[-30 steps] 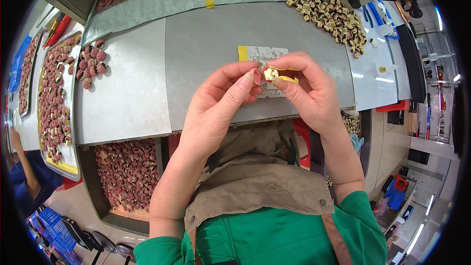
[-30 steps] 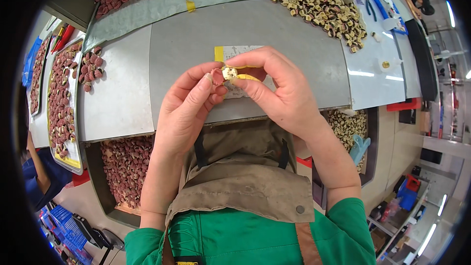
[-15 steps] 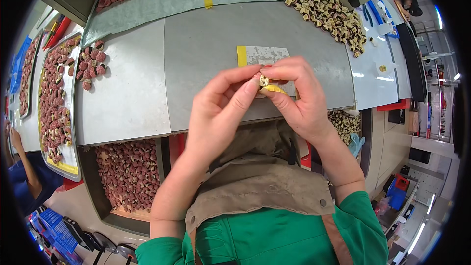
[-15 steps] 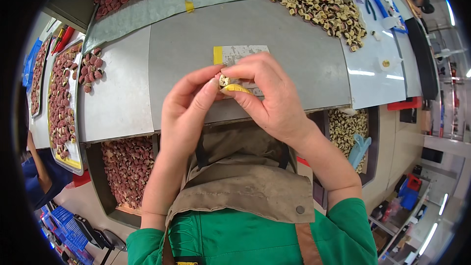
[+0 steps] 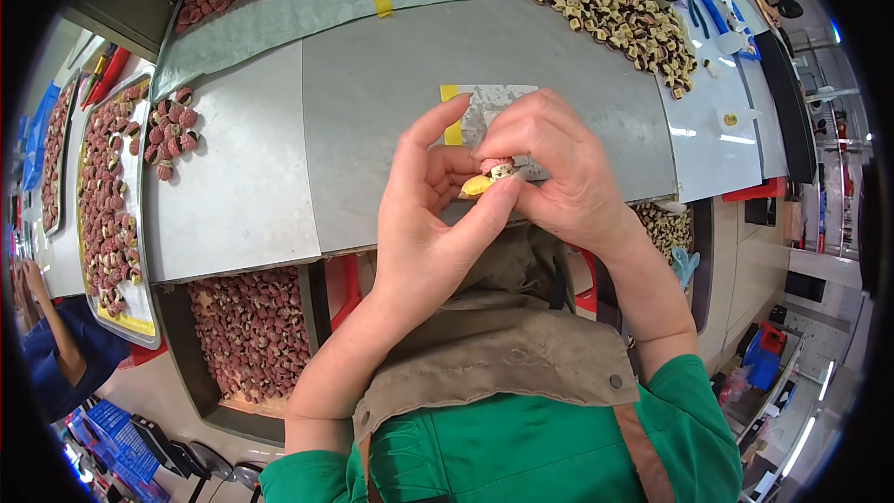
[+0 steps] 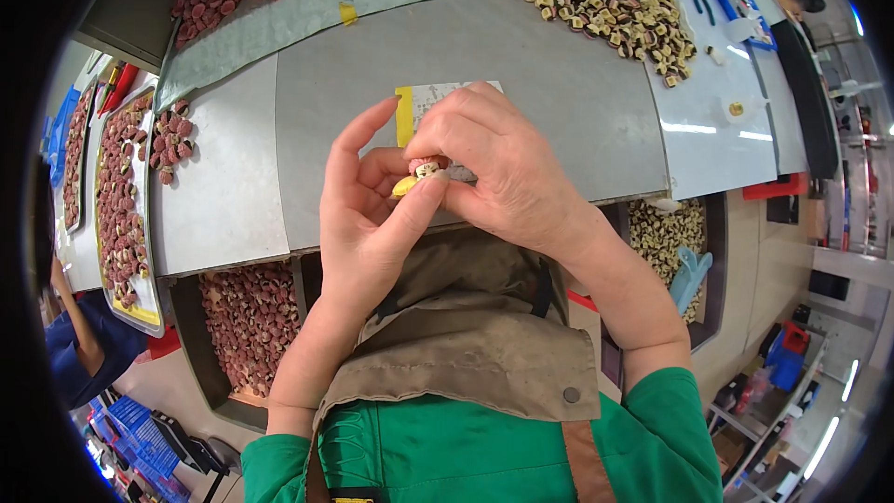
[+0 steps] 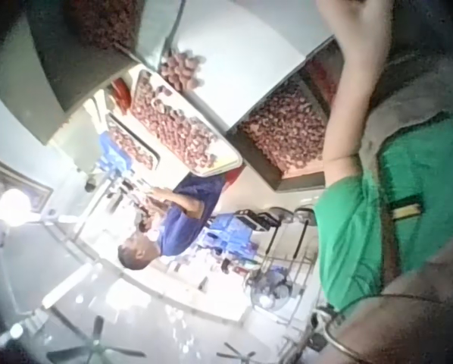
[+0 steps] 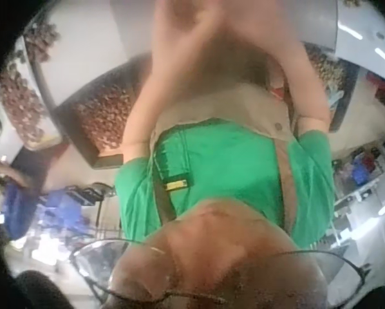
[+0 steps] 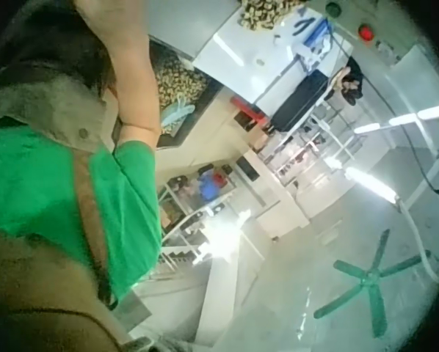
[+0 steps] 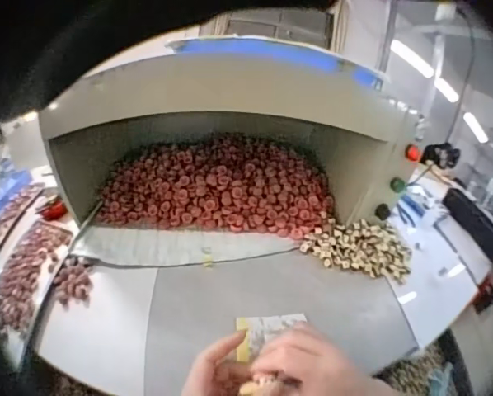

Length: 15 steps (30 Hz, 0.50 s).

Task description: The person assembles small plastic components by hand, taking them from bins and fitting them together.

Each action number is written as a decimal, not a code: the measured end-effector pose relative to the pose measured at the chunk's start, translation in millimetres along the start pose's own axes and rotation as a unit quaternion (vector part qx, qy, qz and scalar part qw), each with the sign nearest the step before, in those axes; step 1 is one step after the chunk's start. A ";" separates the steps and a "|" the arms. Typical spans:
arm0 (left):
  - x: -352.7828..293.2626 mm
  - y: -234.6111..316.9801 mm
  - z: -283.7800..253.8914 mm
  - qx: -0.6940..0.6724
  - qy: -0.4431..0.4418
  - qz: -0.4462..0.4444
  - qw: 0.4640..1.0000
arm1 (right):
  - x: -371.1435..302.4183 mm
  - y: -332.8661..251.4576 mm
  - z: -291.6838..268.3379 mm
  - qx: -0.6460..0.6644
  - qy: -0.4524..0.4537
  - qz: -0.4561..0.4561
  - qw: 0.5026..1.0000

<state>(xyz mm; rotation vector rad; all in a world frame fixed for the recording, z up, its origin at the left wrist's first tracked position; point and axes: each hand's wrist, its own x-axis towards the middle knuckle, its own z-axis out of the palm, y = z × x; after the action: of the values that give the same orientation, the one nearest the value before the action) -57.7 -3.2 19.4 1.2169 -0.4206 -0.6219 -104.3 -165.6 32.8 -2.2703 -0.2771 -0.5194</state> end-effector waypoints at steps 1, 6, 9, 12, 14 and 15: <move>0.7 0.4 -0.5 -0.003 -0.002 -0.008 1.000 | 0.3 0.5 0.7 -0.007 0.002 -0.009 1.000; 1.8 6.0 -2.4 -0.001 -0.002 -0.013 1.000 | 3.1 -3.5 5.3 -0.032 0.016 -0.016 0.999; 11.1 14.9 -11.2 0.102 0.009 0.003 0.995 | 12.4 1.4 -4.3 -0.060 0.005 -0.009 0.998; 29.6 24.1 -50.8 0.499 0.014 0.163 0.851 | 15.1 28.3 -28.1 -0.119 -0.019 0.026 0.992; 43.1 30.6 -88.0 0.655 0.055 0.227 0.718 | 24.8 55.6 -47.5 -0.148 -0.035 0.046 0.987; 49.2 33.6 -102.2 0.678 0.097 0.212 0.697 | 30.9 67.4 -55.7 -0.180 -0.007 0.068 0.981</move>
<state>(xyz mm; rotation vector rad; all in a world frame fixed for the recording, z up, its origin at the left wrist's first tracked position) 49.3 47.1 19.1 2.4468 -1.0275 0.4029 -68.5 -251.0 37.3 -2.6208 -0.0329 -0.5146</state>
